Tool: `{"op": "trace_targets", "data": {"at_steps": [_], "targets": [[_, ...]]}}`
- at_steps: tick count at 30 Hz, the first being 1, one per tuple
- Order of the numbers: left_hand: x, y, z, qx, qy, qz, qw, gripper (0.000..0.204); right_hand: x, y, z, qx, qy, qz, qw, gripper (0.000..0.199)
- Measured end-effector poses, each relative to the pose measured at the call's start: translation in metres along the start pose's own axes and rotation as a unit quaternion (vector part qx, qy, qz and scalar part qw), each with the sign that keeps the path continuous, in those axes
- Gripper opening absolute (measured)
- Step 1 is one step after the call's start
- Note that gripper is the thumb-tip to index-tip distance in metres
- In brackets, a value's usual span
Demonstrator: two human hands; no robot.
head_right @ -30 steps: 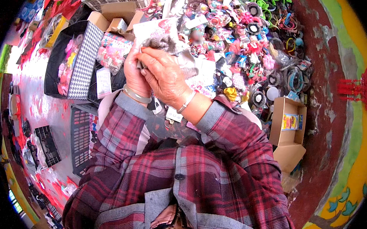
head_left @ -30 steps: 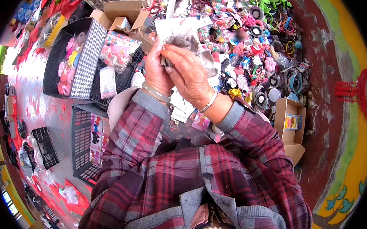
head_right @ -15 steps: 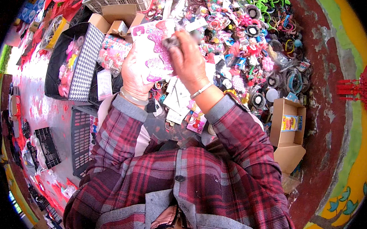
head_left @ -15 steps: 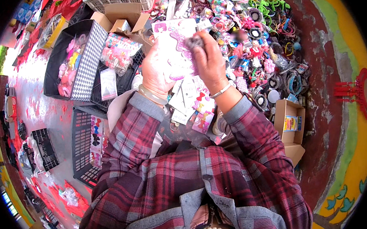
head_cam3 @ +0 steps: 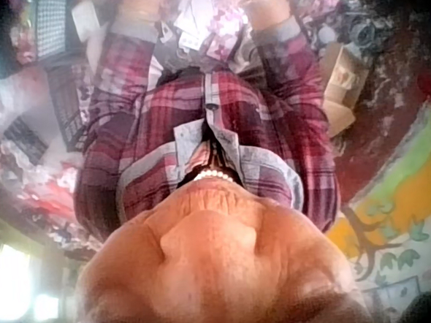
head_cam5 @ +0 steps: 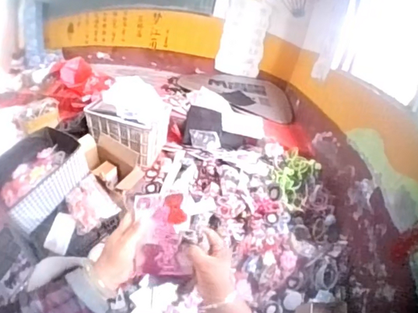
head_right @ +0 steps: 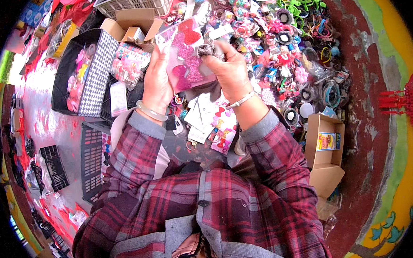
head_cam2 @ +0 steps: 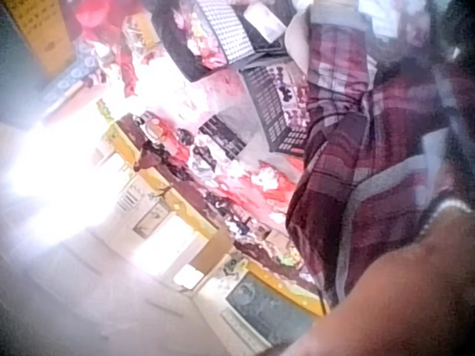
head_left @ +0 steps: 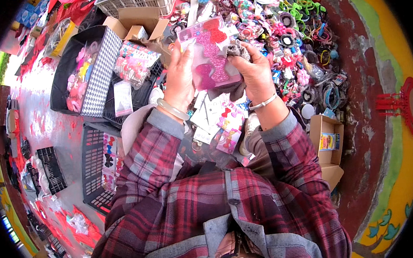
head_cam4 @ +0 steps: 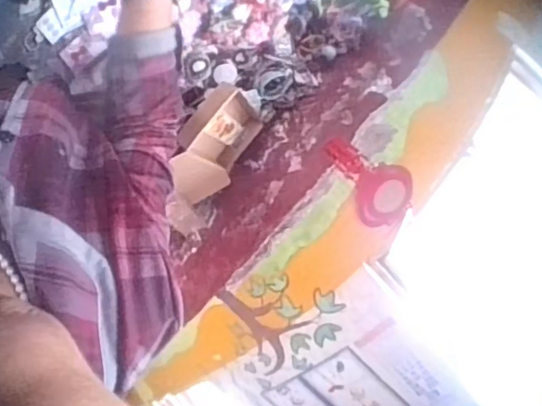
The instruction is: The person sits on the floor surrounded by boxes of hair accessories and uses a cloth to wipe and clean various items, including a black flower hair clip and a pink glittery hair clip. They handle the items one by one, wiping them down before placing them back into the pile.
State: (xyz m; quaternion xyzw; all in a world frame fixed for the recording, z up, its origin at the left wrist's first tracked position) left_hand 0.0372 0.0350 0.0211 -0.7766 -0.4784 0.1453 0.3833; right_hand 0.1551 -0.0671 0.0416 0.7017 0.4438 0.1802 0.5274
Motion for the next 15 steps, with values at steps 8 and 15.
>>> {"op": "trace_targets", "data": {"at_steps": [8, 15], "targets": [[-0.006, -0.002, -0.013, -0.16, 0.049, 0.039, 0.985, 0.059, -0.057, 0.002, -0.068, -0.484, 0.027, 0.332, 0.809, 0.045], [-0.016, -0.012, -0.02, -0.257, 0.072, 0.069, 0.961, 0.074, -0.061, -0.011, -0.082, -0.613, 0.072, 0.339, 0.71, 0.055]]}}
Point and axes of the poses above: each hand's wrist, its own x-axis towards the middle knuckle, its own z-axis out of the back of the hand, y = z × x, the point moved 5 cm from there along x, towards the middle knuckle, and after that the axes turned 12 degrees about -z, right-handed, at the moved point
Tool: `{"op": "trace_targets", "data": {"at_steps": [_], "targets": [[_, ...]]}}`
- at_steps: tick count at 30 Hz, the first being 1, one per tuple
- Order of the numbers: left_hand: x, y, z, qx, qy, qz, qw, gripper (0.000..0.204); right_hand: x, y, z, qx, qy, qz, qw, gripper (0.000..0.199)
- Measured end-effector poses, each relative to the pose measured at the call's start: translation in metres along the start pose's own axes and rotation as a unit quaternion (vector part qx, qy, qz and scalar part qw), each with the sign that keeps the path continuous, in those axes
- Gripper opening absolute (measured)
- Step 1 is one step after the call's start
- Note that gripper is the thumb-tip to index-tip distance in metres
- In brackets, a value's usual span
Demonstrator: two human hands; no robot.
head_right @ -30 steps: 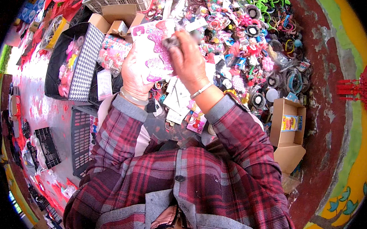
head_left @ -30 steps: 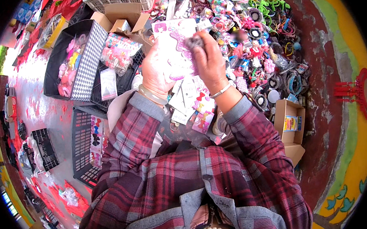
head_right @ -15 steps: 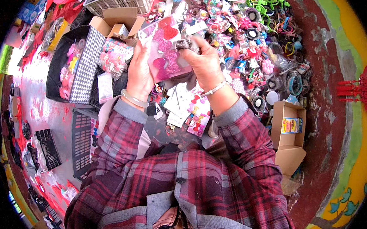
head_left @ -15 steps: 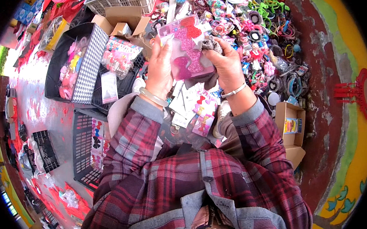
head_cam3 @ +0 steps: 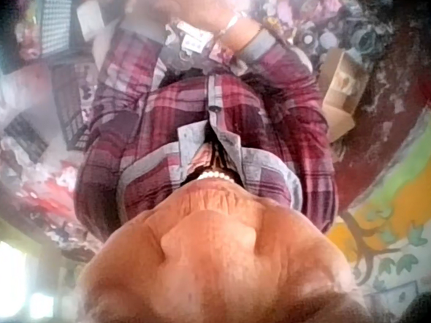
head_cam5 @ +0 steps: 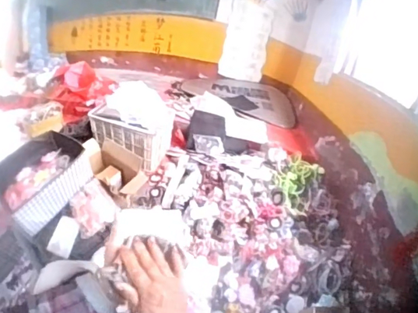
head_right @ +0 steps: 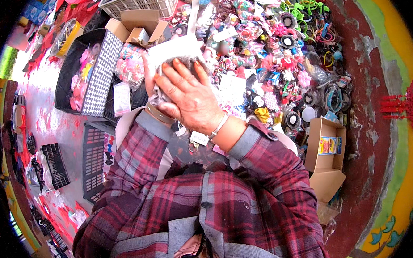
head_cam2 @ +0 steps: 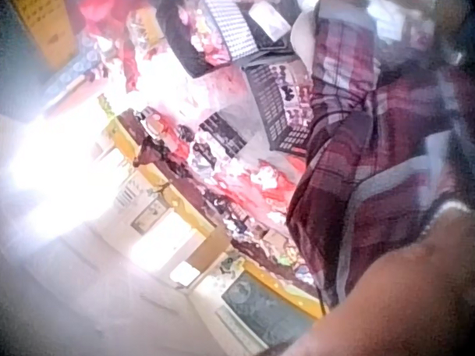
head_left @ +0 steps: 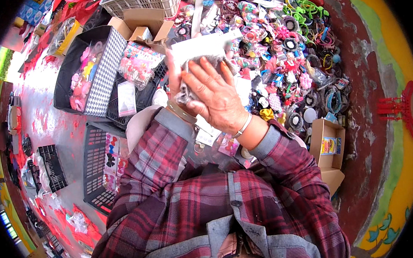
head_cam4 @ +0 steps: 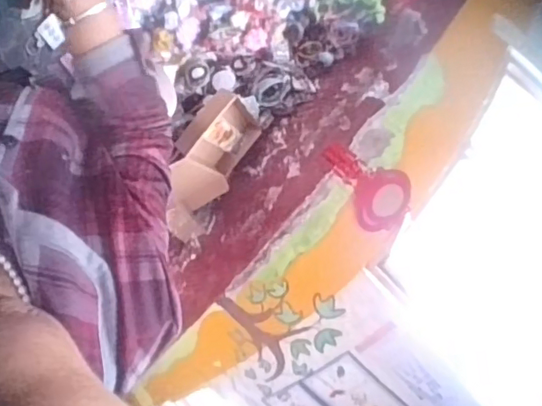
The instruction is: The person sits on the floor surrounded by boxes of hair accessories and uses a cloth to wipe and clean various items, including a black flower hair clip and a pink glittery hair clip. They handle the items one by one, wiping them down before placing them back into the pile.
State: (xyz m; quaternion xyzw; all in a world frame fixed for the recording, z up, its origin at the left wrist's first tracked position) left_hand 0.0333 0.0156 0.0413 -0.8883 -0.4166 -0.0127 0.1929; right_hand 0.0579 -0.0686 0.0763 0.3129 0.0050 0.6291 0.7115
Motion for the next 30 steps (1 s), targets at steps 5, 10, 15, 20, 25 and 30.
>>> {"op": "trace_targets", "data": {"at_steps": [5, 10, 15, 20, 25, 30], "targets": [[-0.01, 0.018, 0.009, 0.05, -0.073, 0.032, 0.996, 0.068, 0.014, -0.026, 0.006, -0.001, -0.068, -0.052, 0.996, 0.047], [-0.009, 0.022, -0.003, 0.048, -0.054, 0.043, 0.996, 0.065, 0.025, -0.068, 0.006, 0.045, -0.13, -0.1, 0.985, 0.047], [-0.001, 0.008, -0.001, 0.063, -0.054, 0.019, 0.996, 0.067, 0.008, -0.051, -0.005, 0.05, -0.108, -0.056, 0.991, 0.047], [-0.001, 0.002, 0.028, -0.016, -0.011, 0.074, 0.997, 0.057, -0.003, -0.016, -0.015, 0.086, -0.028, 0.042, 0.995, 0.05], [-0.01, 0.023, 0.035, 0.006, -0.097, 0.069, 0.993, 0.052, 0.015, -0.037, -0.009, 0.029, -0.063, -0.001, 0.998, 0.048], [-0.01, 0.023, 0.009, 0.048, -0.062, 0.108, 0.991, 0.058, 0.026, -0.086, 0.0, 0.138, -0.129, -0.095, 0.977, 0.036]]}}
Point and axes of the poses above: each hand's wrist, its own x-axis towards the middle knuckle, its own z-axis out of the back of the hand, y = z × x, the point moved 5 cm from there along x, towards the middle knuckle, and after that the axes turned 12 degrees about -z, right-handed, at the moved point
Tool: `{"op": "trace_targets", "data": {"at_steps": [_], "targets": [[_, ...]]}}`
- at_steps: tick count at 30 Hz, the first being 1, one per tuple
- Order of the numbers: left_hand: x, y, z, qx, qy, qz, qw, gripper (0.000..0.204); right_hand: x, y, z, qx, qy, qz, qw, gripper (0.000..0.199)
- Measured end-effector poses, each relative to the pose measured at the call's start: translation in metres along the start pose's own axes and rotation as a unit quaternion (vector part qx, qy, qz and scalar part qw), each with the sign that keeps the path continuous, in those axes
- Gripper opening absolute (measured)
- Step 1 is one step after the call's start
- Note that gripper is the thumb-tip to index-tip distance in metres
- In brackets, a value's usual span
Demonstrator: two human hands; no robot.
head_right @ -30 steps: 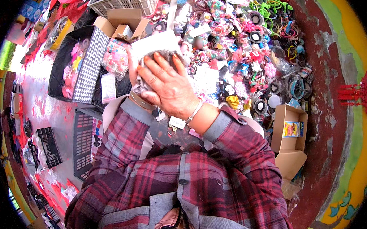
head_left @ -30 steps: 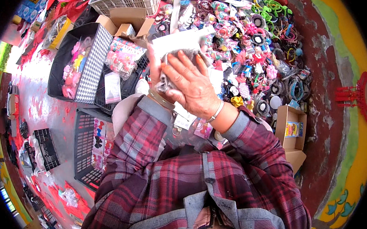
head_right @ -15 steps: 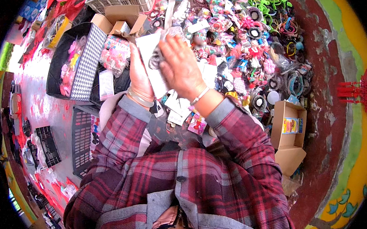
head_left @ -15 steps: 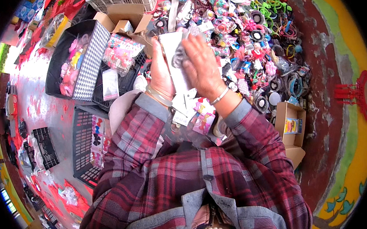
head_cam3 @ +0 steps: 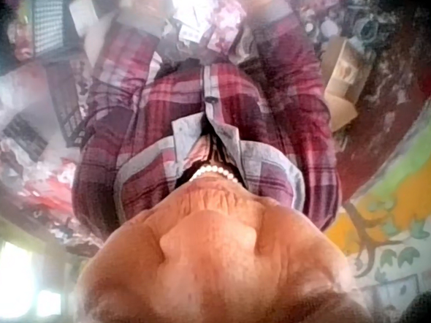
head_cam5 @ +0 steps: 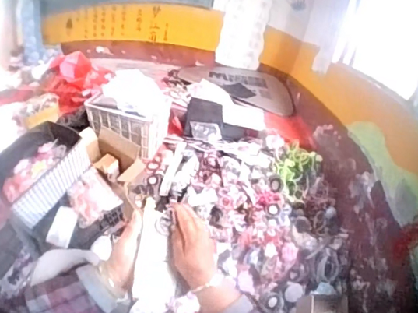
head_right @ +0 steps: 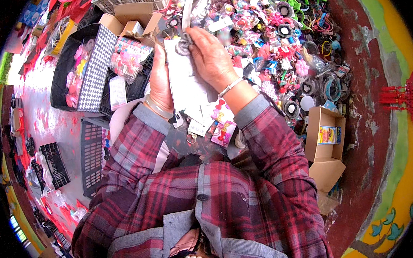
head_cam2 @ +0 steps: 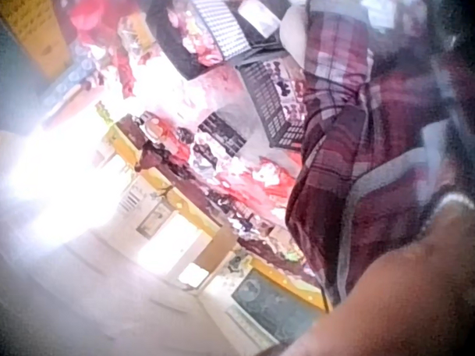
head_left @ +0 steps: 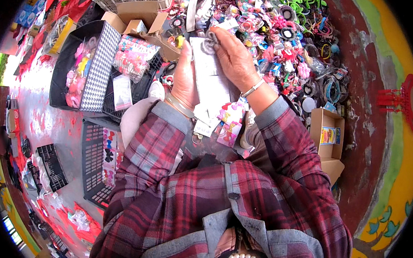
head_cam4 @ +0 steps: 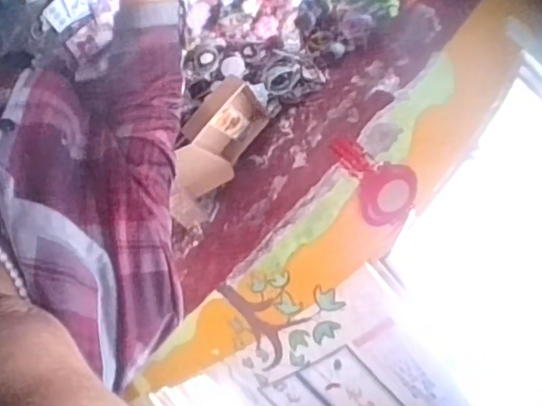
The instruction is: The person sits on the floor surrounded by boxes of hair accessories and uses a cloth to wipe and clean various items, including a black flower hair clip and a pink glittery hair clip. They handle the items one by one, wiping them down before placing them back into the pile.
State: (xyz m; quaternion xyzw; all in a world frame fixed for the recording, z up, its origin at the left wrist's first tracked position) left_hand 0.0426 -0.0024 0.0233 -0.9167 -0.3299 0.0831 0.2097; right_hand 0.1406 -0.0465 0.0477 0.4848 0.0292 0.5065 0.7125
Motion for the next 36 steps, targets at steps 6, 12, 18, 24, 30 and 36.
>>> {"op": "trace_targets", "data": {"at_steps": [6, 12, 18, 24, 30, 36], "targets": [[0.001, -0.011, 0.001, -0.015, -0.027, 0.022, 0.999, 0.042, 0.001, -0.054, 0.013, 0.041, -0.042, -0.184, 0.981, 0.028], [0.007, -0.039, 0.026, 0.043, -0.107, -0.1, 0.988, 0.035, -0.01, -0.114, 0.009, -0.028, 0.064, -0.282, 0.957, 0.034], [0.007, -0.049, 0.015, 0.031, -0.078, -0.156, 0.984, 0.034, -0.016, -0.156, 0.013, -0.134, 0.06, -0.275, 0.95, 0.036], [0.005, -0.051, 0.017, 0.03, -0.095, -0.171, 0.98, 0.032, -0.005, -0.115, 0.005, 0.108, 0.061, -0.298, 0.946, 0.049], [0.009, -0.041, 0.017, 0.069, -0.055, -0.168, 0.982, 0.032, -0.04, -0.022, -0.02, 0.561, 0.164, -0.455, 0.672, 0.019], [0.011, -0.03, 0.007, 0.183, 0.002, -0.11, 0.977, 0.03, -0.014, -0.039, 0.023, 0.502, 0.063, -0.384, 0.772, 0.016]]}}
Point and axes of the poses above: each hand's wrist, its own x-axis towards the middle knuckle, its own z-axis out of the back of the hand, y = z × x, the point moved 5 cm from there along x, towards the middle knuckle, and after that the axes turned 12 degrees about -z, right-handed, at the moved point
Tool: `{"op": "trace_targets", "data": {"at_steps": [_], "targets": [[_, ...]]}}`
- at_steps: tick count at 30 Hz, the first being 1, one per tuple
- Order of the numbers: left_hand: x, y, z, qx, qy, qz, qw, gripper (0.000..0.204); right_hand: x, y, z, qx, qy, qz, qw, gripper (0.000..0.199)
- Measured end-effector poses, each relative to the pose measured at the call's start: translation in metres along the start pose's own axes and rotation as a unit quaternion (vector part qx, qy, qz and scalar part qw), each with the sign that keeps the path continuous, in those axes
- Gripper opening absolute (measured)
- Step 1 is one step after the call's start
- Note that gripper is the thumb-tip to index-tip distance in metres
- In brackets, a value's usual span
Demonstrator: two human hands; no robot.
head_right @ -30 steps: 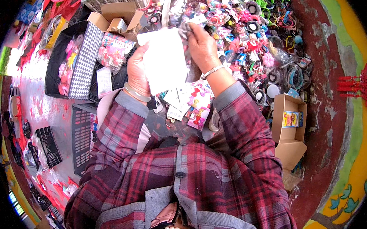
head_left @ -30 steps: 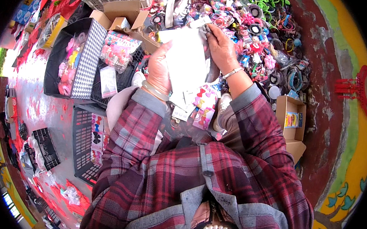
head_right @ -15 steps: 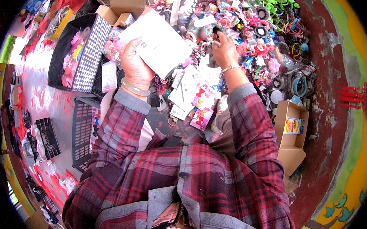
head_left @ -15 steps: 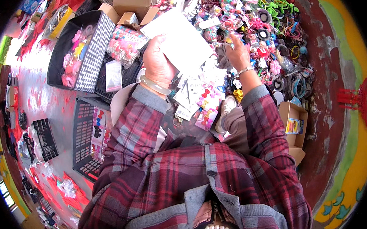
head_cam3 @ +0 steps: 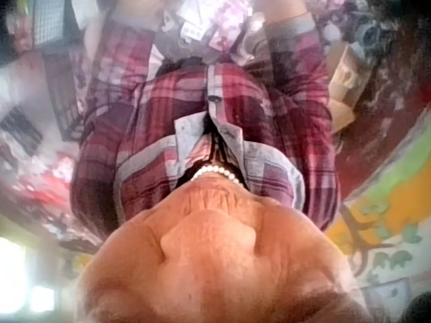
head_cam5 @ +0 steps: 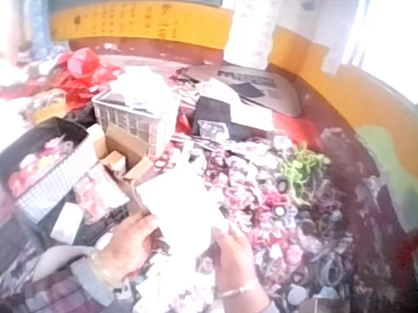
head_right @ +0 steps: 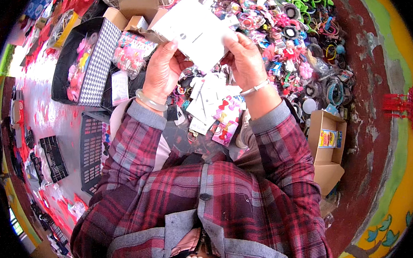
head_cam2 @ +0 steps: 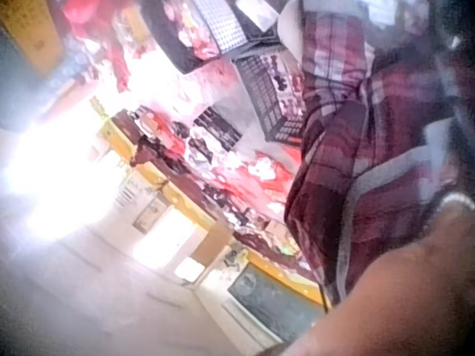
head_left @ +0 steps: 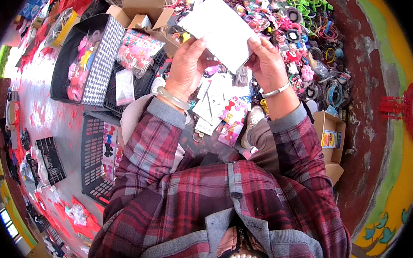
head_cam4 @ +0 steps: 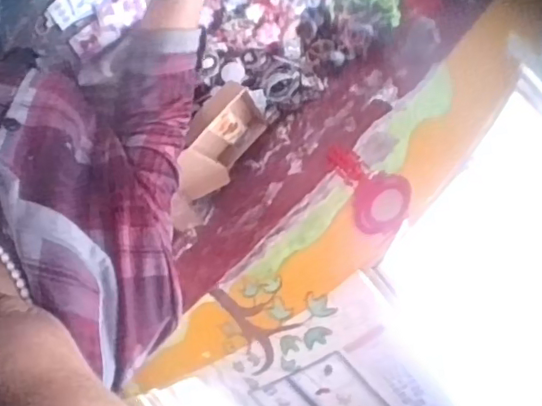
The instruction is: The person sits on the floor surrounded by boxes of hair accessories and uses a cloth to wipe and clean various items, including a black flower hair clip and a pink glittery hair clip. They handle the items one by one, wiping them down before placing them back into the pile.
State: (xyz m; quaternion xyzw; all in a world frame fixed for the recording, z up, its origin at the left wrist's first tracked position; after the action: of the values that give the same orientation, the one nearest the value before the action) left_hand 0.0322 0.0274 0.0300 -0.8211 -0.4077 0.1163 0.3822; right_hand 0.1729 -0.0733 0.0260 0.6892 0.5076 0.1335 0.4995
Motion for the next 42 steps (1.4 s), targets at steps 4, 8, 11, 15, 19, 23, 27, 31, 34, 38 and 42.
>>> {"op": "trace_targets", "data": {"at_steps": [4, 8, 11, 15, 19, 23, 27, 31, 34, 38, 42], "targets": [[0.0, 0.013, 0.004, 0.046, 0.058, 0.064, 0.995, 0.023, 0.0, 0.013, 0.007, -0.009, -0.006, 0.041, 0.999, 0.016], [0.0, 0.013, 0.006, 0.033, 0.071, 0.066, 0.995, 0.022, 0.001, 0.011, 0.011, -0.01, 0.002, 0.012, 1.0, 0.015], [-0.001, 0.013, 0.002, 0.027, 0.082, 0.049, 0.995, 0.02, 0.002, 0.008, 0.012, 0.002, -0.005, 0.004, 1.0, 0.015], [-0.001, 0.013, 0.004, 0.052, 0.071, 0.056, 0.994, 0.019, 0.004, 0.006, 0.011, 0.005, -0.01, 0.015, 1.0, 0.018], [-0.005, 0.022, 0.008, 0.069, 0.074, 0.11, 0.989, 0.02, 0.001, 0.008, 0.004, -0.045, 0.006, 0.061, 0.997, 0.022], [-0.01, 0.022, -0.002, 0.091, 0.106, 0.12, 0.983, 0.026, 0.0, 0.005, 0.0, -0.075, 0.011, 0.076, 0.994, 0.02], [-0.008, 0.021, -0.002, 0.113, 0.082, 0.131, 0.981, 0.027, -0.002, 0.003, 0.001, -0.024, 0.02, 0.043, 0.999, 0.021], [-0.008, 0.021, 0.002, 0.13, 0.08, 0.129, 0.98, 0.025, 0.001, -0.003, 0.0, 0.023, 0.043, 0.005, 0.999, 0.02], [-0.006, 0.027, 0.009, 0.13, 0.056, 0.134, 0.981, 0.025, 0.003, -0.008, 0.0, 0.041, 0.037, -0.009, 0.998, 0.021], [-0.008, 0.025, 0.004, 0.1, 0.045, 0.143, 0.984, 0.03, 0.003, -0.01, -0.003, 0.035, 0.047, -0.008, 0.998, 0.022], [-0.01, 0.024, 0.005, 0.102, 0.019, 0.123, 0.987, 0.03, 0.005, -0.014, -0.002, -0.003, 0.077, -0.011, 0.997, 0.022]]}}
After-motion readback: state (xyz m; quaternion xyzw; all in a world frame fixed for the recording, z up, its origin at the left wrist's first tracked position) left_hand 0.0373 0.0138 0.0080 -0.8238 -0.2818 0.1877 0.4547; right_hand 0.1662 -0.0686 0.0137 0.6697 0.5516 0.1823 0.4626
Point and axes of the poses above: each hand's wrist, its own x-axis towards the middle knuckle, its own z-axis out of the back of the hand, y = z × x, the point moved 5 cm from there along x, towards the middle knuckle, and after that the axes turned 12 degrees about -z, right-handed, at the moved point
